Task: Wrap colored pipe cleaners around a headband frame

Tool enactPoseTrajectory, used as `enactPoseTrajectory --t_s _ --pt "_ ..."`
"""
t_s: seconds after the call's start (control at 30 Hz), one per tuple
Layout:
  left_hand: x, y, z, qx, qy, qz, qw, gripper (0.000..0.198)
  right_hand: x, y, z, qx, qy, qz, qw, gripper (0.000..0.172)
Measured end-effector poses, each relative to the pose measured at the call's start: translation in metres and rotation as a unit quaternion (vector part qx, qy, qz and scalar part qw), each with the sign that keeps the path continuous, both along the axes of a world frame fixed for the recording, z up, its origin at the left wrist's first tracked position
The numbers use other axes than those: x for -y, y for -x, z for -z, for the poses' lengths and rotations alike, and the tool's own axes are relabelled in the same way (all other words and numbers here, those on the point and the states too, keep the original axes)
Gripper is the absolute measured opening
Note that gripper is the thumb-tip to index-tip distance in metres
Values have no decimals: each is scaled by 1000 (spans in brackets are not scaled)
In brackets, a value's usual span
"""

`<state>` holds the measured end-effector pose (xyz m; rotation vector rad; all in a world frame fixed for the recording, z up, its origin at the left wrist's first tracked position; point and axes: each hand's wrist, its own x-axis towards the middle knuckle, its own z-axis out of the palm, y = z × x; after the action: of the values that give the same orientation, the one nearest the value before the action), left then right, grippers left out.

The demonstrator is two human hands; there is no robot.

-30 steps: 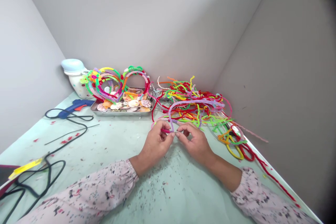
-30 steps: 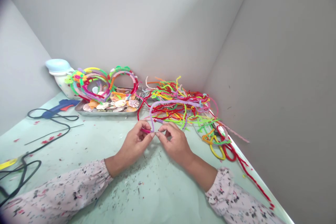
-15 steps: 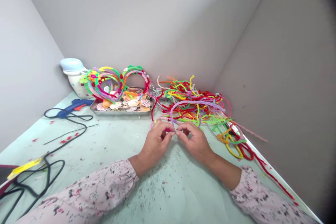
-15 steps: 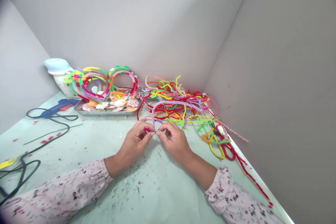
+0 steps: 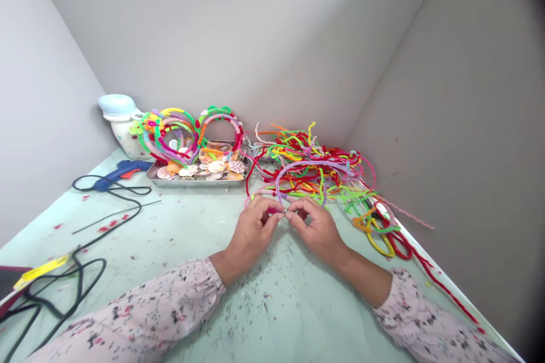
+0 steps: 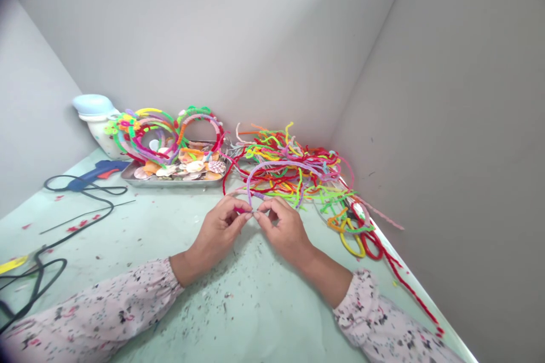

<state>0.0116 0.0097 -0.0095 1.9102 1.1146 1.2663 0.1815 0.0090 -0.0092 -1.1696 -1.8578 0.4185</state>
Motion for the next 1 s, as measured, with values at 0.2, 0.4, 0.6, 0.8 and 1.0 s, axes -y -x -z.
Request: enactPoseTrajectory --t_s 0.2,0.4,0.6,0.8,1.0 --pt "0 0 0 6 8 -5 1000 9 1 0 -1 2 1 -5 1000 7" --pt "-1 -1 1 6 20 -9 1000 9 1 0 -1 9 -1 -1 1000 6" --pt "-1 0 1 5 25 -8 1000 9 1 0 -1 10 -4 -3 1000 6" --pt "-1 0 3 16 36 0 999 8 1 0 -1 15 -7 5 1000 5" --pt "-2 0 3 16 30 -2 999 9 1 0 -1 16 -9 5 1000 6"
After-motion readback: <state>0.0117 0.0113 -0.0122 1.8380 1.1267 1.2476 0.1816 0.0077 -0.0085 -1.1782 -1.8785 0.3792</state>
